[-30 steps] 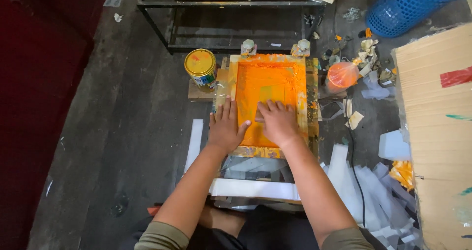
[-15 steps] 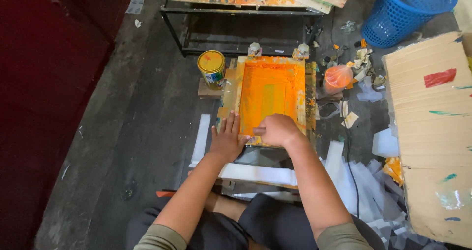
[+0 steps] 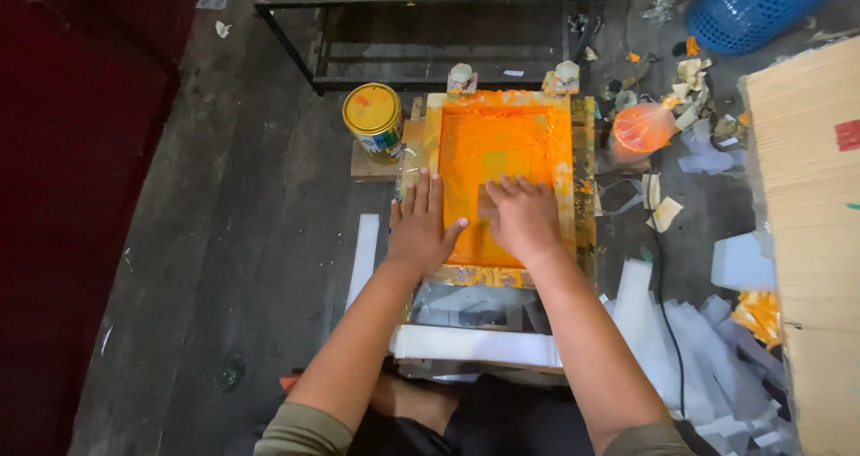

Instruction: The person sits on the floor and uses a squeegee to spread orange ink across a screen printing frame. They then lift a white strip of material from the frame, inspect it, and place it back down to repeat the process.

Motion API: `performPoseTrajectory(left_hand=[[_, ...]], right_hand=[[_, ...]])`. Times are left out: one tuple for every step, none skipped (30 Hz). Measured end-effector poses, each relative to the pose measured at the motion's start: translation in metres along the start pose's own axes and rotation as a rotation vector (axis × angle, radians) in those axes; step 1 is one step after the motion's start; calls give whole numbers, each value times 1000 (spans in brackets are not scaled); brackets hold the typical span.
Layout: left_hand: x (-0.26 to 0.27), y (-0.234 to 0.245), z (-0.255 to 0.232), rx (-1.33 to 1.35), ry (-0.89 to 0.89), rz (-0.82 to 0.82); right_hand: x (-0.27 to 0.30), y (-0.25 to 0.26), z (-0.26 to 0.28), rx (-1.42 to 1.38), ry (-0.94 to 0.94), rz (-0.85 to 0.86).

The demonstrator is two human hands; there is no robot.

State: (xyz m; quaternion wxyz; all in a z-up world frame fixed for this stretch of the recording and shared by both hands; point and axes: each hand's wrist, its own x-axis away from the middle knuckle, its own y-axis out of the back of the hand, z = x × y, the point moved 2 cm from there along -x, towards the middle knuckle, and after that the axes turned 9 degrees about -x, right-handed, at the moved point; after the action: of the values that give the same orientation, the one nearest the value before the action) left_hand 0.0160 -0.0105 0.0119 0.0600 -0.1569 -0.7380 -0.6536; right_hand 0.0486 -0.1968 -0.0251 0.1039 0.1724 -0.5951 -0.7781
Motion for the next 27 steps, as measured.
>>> performPoseTrajectory(left_hand=[[1, 2, 0, -3, -7, -1], [3, 3, 1, 13, -3, 13], [5, 5, -1, 29, -2, 25], [2, 4, 0, 27, -13, 23], [2, 3, 1, 32, -5, 4], [3, 2, 1, 37, 4, -14], [4, 1, 1, 40, -1, -20], [6, 0, 1, 21, -7, 2], [8, 1, 2, 2, -8, 18], [12, -4, 5, 5, -8, 7], [16, -10, 7, -8, -38, 17], [21, -14, 9, -21, -69, 27], [31, -16, 12, -18, -63, 12], [42, -18, 14, 17, -95, 49], [50, -20, 15, 53, -128, 77], [53, -23, 22, 58, -123, 53], [59, -29, 29, 99, -160, 98], [64, -34, 36, 141, -198, 144], [78, -21, 36, 139, -195, 139], [91, -9, 35, 209, -185, 170], [106, 1, 34, 281, -176, 207], [111, -2, 35, 281, -175, 208], [114, -5, 35, 328, -170, 207], [117, -8, 35, 375, -165, 206], [122, -7, 33, 376, -167, 208], [126, -6, 31, 397, -168, 183], [130, -4, 31, 419, -164, 156]], right_hand=[[-2, 5, 5, 1, -7, -4], [-2, 8, 9, -3, -45, 113], [0, 13, 13, -6, -87, 227], [-2, 15, 14, -4, -97, 221], [-1, 17, 15, -3, -113, 267], [1, 20, 17, -4, -129, 313], [1, 31, 23, 3, -131, 309], [4, 42, 29, -31, -159, 404], [5, 53, 37, -65, -181, 497], [10, 62, 44, -58, -177, 489], [15, 69, 52, -110, -183, 534], [20, 77, 60, -162, -188, 579], [27, 75, 60, -153, -178, 571], [33, 73, 61, -189, -170, 522], [36, 72, 59, -220, -158, 468], [40, 79, 58, -205, -144, 454], [47, 84, 60, -181, -152, 425], [53, 89, 60, -157, -159, 396], [65, 109, 65, -157, -155, 393], [75, 129, 69, -176, -170, 319], [89, 148, 72, -196, -189, 249], [103, 144, 65, -198, -189, 251], [116, 143, 55, -170, -206, 118], [129, 141, 44, -142, -223, -14], [140, 120, 22, -141, -226, -13], [150, 101, 1, -96, -196, -123], [158, 81, -20, -52, -160, -233]])
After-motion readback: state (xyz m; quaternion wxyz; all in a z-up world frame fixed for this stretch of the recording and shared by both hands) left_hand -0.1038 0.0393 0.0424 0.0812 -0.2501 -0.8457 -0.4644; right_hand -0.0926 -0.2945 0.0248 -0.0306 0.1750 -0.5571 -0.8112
